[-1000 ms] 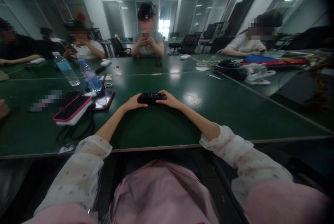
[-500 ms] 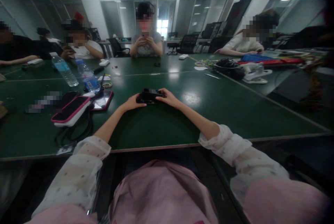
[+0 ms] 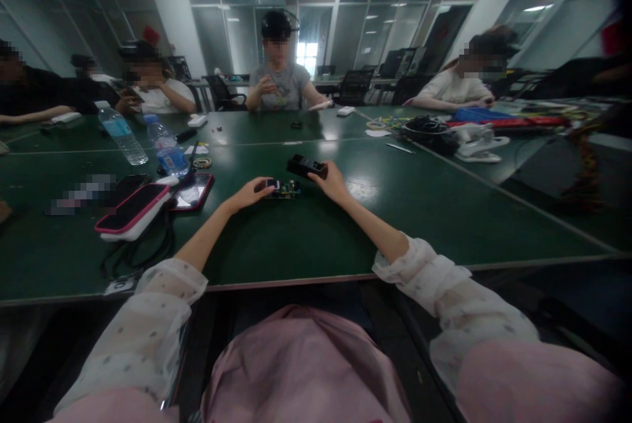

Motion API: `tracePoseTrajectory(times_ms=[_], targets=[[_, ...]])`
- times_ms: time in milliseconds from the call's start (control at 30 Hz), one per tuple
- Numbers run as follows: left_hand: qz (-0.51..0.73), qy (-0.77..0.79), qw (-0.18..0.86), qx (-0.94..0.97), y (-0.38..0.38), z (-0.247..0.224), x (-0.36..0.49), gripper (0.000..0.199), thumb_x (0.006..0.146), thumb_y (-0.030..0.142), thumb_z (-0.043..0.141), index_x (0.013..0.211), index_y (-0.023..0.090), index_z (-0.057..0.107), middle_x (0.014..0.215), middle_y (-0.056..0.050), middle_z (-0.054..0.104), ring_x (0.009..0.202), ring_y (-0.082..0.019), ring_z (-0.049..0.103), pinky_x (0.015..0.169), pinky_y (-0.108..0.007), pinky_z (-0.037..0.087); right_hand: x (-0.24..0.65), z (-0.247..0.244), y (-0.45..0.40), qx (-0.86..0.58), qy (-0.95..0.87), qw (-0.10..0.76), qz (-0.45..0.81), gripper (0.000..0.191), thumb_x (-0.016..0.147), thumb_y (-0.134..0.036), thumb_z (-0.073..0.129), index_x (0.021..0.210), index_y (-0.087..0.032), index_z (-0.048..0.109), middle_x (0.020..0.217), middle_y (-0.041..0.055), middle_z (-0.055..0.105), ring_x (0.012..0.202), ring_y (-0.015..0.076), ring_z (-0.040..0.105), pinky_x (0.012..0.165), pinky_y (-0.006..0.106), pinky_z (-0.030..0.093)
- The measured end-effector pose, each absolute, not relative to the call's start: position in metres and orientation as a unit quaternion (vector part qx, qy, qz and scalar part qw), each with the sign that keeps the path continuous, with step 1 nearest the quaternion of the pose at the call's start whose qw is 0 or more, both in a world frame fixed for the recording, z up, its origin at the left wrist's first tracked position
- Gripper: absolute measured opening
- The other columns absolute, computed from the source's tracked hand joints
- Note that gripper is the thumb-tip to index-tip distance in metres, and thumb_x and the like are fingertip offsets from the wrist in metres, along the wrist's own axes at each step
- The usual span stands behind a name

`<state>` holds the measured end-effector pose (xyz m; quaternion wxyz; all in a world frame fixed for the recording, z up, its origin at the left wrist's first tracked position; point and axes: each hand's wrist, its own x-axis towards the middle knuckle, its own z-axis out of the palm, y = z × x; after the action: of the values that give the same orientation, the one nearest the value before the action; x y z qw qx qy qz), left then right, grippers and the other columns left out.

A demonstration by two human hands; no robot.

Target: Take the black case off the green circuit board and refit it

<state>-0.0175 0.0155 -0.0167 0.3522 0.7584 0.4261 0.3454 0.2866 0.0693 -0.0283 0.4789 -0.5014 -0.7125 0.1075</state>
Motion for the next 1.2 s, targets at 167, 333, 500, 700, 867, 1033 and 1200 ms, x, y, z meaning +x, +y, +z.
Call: tracePoseTrajectory(times_ms=[167, 333, 500, 700, 867, 1033, 1200], targets=[[0.378, 0.443, 0.391, 0.713, 0.014, -0.013, -0.018, 0.057, 0.089, 0.058, 0.052, 0.131, 0.020, 0.057, 0.130, -0.011, 0.061, 0.119, -0.025, 0.057, 0.102, -0.037, 0.042, 0.289, -0.031, 0.069, -0.533, -0.721, 0.433, 0.090, 0.047, 0.079, -0.050, 0.067, 0.109, -0.017, 0.053, 0.102, 0.0134, 0.062, 0.094, 0.0288, 0.059, 0.085, 0.045, 0.048], [0.436, 0.457, 0.415, 0.655, 0.019, -0.015, -0.022, 0.058, 0.090, 0.062, 0.048, 0.128, 0.020, 0.061, 0.120, -0.011, 0.067, 0.110, -0.022, 0.061, 0.096, -0.035, 0.043, 0.289, -0.031, 0.066, -0.549, -0.729, 0.398, 0.090, 0.046, 0.078, -0.048, 0.069, 0.109, -0.018, 0.055, 0.103, 0.0145, 0.062, 0.099, 0.0320, 0.058, 0.089, 0.049, 0.046], [0.477, 0.452, 0.447, 0.607, 0.024, -0.016, -0.024, 0.054, 0.087, 0.061, 0.054, 0.125, 0.023, 0.061, 0.119, -0.009, 0.067, 0.103, -0.019, 0.063, 0.085, -0.031, 0.045, 0.287, -0.032, 0.063, -0.547, -0.729, 0.403, 0.083, 0.057, 0.074, -0.051, 0.071, 0.117, -0.018, 0.054, 0.115, 0.0176, 0.060, 0.111, 0.0361, 0.053, 0.096, 0.054, 0.042], [0.557, 0.455, 0.478, 0.503, 0.028, -0.015, -0.026, 0.039, 0.069, 0.044, 0.079, 0.098, 0.022, 0.064, 0.092, 0.000, 0.066, 0.076, -0.009, 0.061, 0.063, -0.020, 0.043, 0.288, -0.027, 0.062, -0.536, -0.698, 0.468, 0.082, 0.053, 0.083, -0.057, 0.057, 0.116, -0.016, 0.052, 0.103, 0.0152, 0.060, 0.105, 0.0326, 0.054, 0.095, 0.050, 0.042], [0.608, 0.423, 0.500, 0.448, 0.027, -0.012, -0.030, 0.052, 0.060, 0.033, 0.085, 0.066, 0.020, 0.035, 0.054, 0.011, 0.034, 0.042, -0.002, 0.031, 0.039, -0.016, 0.022, 0.290, -0.024, 0.064, -0.530, -0.638, 0.547, 0.117, 0.035, 0.083, -0.052, 0.057, 0.097, -0.021, 0.049, 0.085, 0.0046, 0.057, 0.083, 0.0222, 0.055, 0.081, 0.036, 0.045], [0.621, 0.410, 0.514, 0.428, 0.026, -0.007, -0.035, 0.069, 0.064, 0.028, 0.082, 0.063, 0.020, 0.014, 0.048, 0.012, 0.017, 0.036, -0.002, 0.020, 0.034, -0.016, 0.013, 0.294, -0.023, 0.062, -0.544, -0.636, 0.536, 0.111, 0.016, 0.078, -0.025, 0.055, 0.070, -0.023, 0.041, 0.064, -0.0033, 0.043, 0.062, 0.0155, 0.043, 0.064, 0.028, 0.037], [0.620, 0.403, 0.526, 0.420, 0.024, -0.006, -0.038, 0.070, 0.061, 0.015, 0.078, 0.064, 0.020, 0.009, 0.048, 0.013, 0.019, 0.035, 0.001, 0.020, 0.034, -0.015, 0.015, 0.297, -0.022, 0.063, -0.546, -0.624, 0.540, 0.146, 0.025, 0.067, -0.015, 0.050, 0.054, -0.023, 0.029, 0.052, -0.0047, 0.032, 0.055, 0.0122, 0.033, 0.055, 0.025, 0.027]])
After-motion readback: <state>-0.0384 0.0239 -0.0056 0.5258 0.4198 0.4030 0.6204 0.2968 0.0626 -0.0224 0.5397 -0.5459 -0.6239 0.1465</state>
